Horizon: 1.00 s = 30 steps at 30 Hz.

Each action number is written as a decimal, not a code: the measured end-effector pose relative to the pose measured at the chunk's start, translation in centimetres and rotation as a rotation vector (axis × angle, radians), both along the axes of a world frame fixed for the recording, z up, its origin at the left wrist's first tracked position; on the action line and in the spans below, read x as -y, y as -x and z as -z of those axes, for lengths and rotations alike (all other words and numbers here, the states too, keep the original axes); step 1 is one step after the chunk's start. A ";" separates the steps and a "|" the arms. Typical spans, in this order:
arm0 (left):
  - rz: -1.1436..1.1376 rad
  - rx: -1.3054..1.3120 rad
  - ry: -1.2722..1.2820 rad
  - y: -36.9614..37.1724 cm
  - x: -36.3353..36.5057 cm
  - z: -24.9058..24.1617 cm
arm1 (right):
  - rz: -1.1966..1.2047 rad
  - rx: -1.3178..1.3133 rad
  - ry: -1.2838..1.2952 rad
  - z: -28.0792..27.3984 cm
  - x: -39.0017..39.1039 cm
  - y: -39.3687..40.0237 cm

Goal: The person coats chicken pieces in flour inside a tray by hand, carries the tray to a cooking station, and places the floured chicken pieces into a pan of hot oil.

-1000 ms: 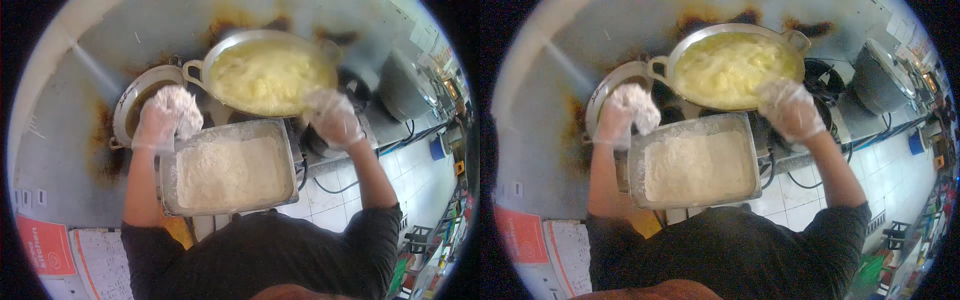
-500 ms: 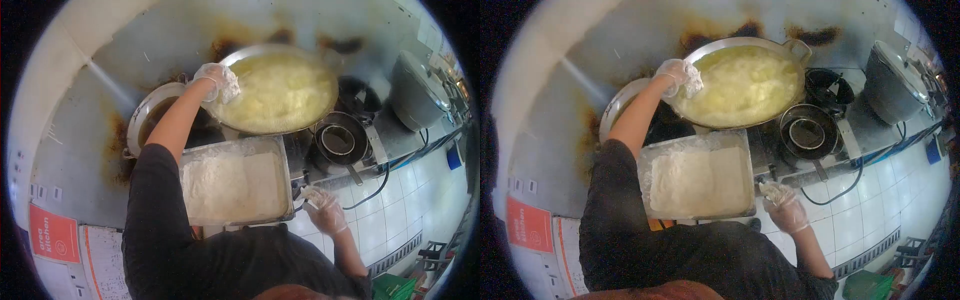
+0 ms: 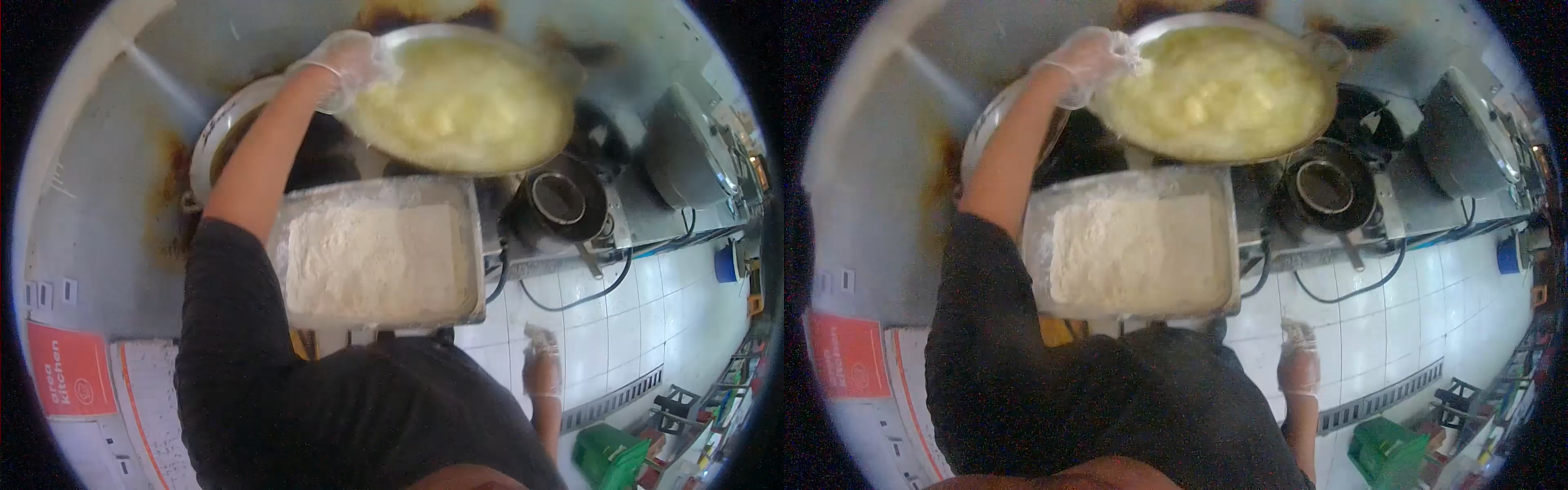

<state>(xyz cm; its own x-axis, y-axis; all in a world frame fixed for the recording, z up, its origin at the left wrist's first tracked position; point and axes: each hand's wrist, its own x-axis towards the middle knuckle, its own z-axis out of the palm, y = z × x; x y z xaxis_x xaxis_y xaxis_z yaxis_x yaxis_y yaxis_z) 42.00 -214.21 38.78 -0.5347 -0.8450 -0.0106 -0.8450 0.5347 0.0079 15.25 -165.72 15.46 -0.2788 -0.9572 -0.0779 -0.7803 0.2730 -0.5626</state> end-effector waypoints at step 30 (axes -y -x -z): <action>-0.334 -0.021 -0.584 -29.1 -17.0 38.3 | -0.948 -0.488 -0.241 19.7 29.4 -31.6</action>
